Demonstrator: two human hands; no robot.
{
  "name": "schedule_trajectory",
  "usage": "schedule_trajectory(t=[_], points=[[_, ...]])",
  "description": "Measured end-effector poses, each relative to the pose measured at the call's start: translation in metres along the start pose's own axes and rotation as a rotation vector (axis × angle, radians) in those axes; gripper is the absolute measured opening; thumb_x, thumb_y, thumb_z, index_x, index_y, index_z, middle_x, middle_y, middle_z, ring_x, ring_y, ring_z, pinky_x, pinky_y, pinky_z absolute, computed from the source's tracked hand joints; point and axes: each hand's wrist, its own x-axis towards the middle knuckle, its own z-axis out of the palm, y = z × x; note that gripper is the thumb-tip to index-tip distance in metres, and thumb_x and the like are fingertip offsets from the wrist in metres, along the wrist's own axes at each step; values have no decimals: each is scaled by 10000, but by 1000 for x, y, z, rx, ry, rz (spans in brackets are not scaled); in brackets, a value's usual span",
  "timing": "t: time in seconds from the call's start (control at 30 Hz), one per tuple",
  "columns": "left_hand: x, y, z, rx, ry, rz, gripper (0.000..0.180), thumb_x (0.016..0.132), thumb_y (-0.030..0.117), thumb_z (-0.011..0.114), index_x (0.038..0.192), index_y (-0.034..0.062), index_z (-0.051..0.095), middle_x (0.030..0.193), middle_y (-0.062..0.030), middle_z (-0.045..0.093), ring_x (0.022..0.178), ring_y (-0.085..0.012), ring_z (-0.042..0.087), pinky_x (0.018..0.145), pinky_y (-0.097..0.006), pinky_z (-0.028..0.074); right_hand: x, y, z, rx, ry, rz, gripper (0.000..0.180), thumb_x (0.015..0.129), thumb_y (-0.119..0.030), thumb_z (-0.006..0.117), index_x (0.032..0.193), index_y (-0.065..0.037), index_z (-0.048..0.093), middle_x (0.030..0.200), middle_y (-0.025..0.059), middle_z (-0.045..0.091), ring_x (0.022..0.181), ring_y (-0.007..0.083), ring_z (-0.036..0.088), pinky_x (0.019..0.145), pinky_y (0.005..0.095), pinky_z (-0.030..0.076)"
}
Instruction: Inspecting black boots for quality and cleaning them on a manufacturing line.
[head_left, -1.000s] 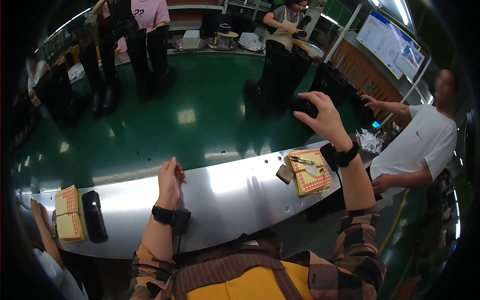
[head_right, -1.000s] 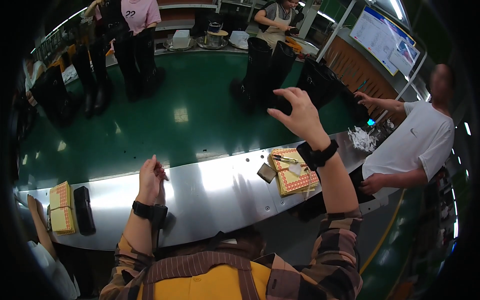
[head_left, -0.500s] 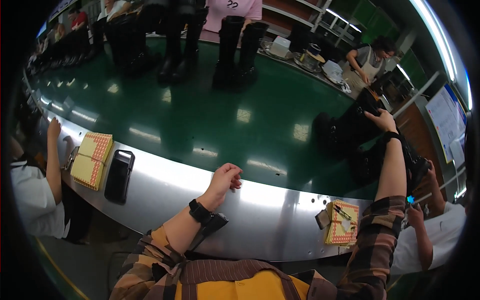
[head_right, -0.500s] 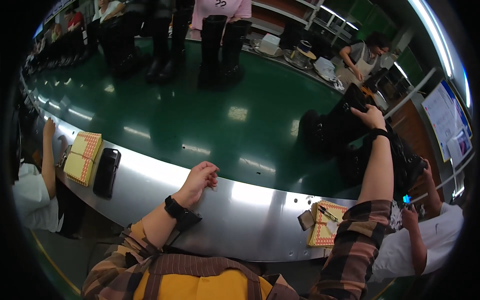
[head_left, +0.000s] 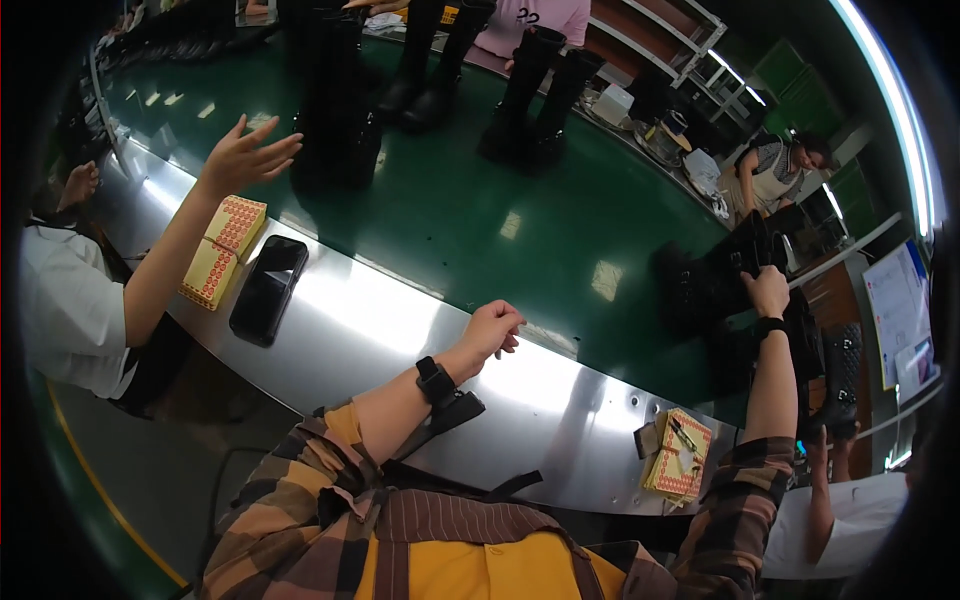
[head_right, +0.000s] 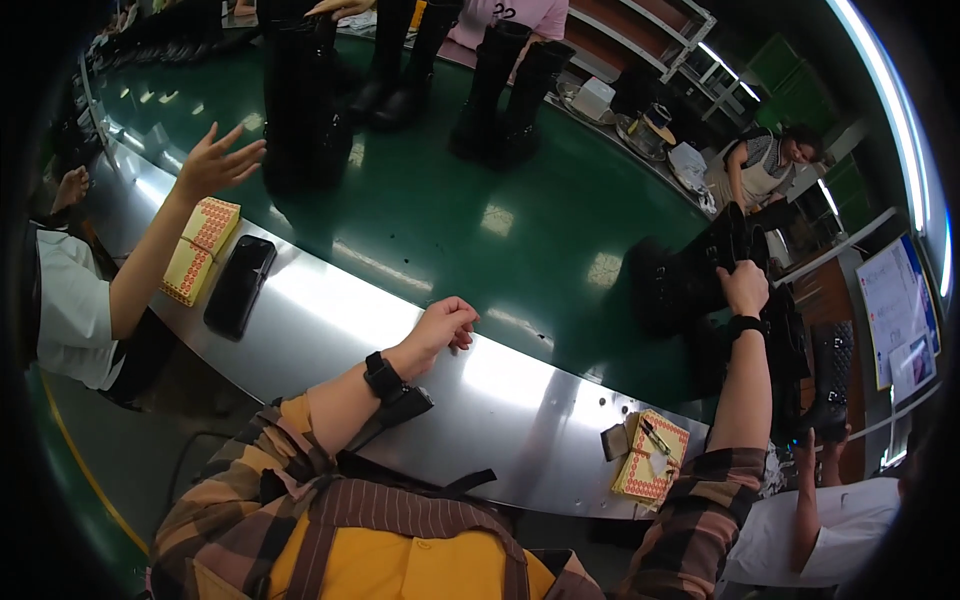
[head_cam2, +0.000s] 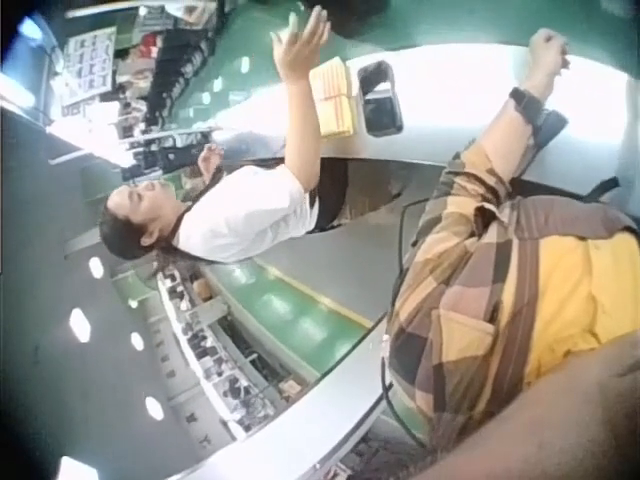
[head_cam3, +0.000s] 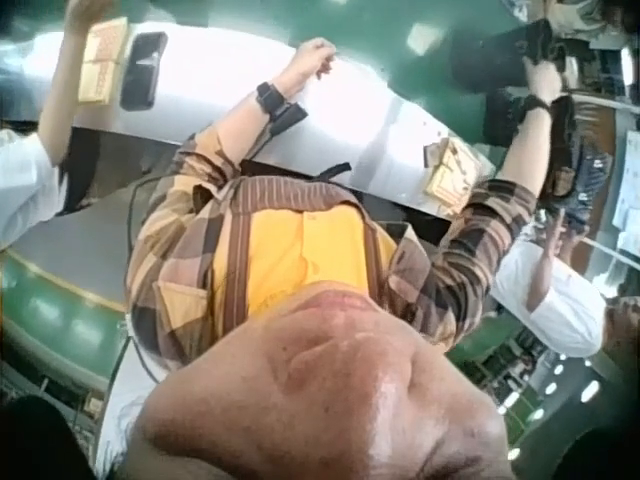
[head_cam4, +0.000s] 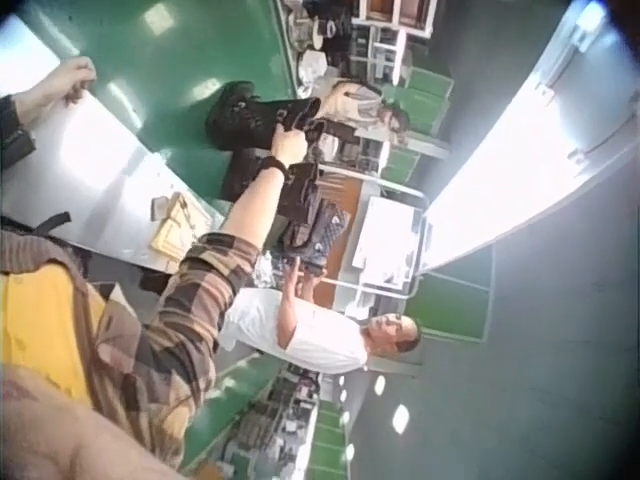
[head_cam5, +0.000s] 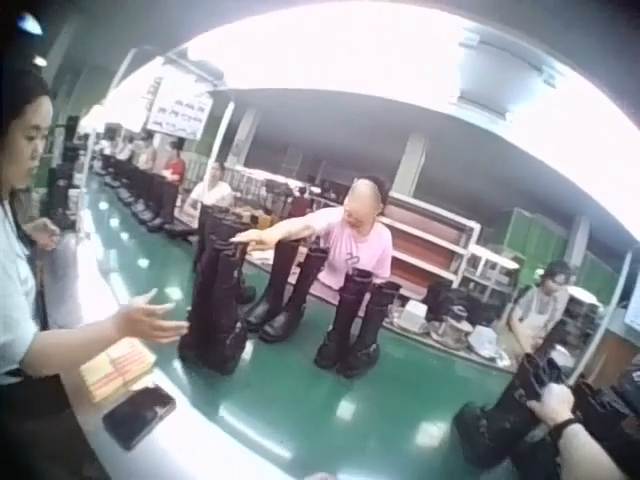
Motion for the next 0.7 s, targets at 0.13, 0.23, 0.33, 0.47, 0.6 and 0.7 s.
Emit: schedule_trajectory(t=[0.13,0.23,0.33,0.47,0.6,0.7], points=[[0,-1,-4,52,0,78,128,921,204,622,924,87,572,748,14,555,632,-83,546,576,-243,459,-30,-19,-71,143,67,-115,436,733,-440,755,873,-28,729,865,204,700,861,375,678,748,461,533],[-6,4,1,162,-138,100,292,892,235,684,1110,74,576,955,-36,604,834,-130,601,728,-285,503,-56,-24,-136,208,151,-165,495,724,-444,769,874,25,718,840,221,695,829,347,691,726,414,536],[-44,35,24,569,-187,689,970,710,377,844,1463,108,296,1403,-152,380,1314,-298,383,1064,-435,360,-103,-45,-196,297,-14,-226,545,736,-453,774,947,45,707,836,217,694,783,291,706,684,359,526],[-78,43,67,765,-241,1004,1371,511,384,947,1535,80,88,1504,-229,263,1403,-387,267,1139,-489,260,-187,-70,-224,551,-34,-483,501,771,-425,771,957,33,687,806,185,685,755,250,704,675,321,523],[-87,24,69,779,-229,918,1281,579,274,925,1528,50,95,1484,-233,296,1366,-378,327,1129,-458,285,-260,-79,-230,809,121,-884,612,712,-325,834,1206,-43,608,1143,114,669,990,240,671,800,312,515],[-86,25,54,598,-203,692,946,717,101,771,1477,21,214,1376,-207,418,1276,-318,445,1075,-392,365,-278,-56,-214,848,329,-819,831,743,-380,801,1395,-25,427,1365,169,524,1194,295,558,922,412,492]])
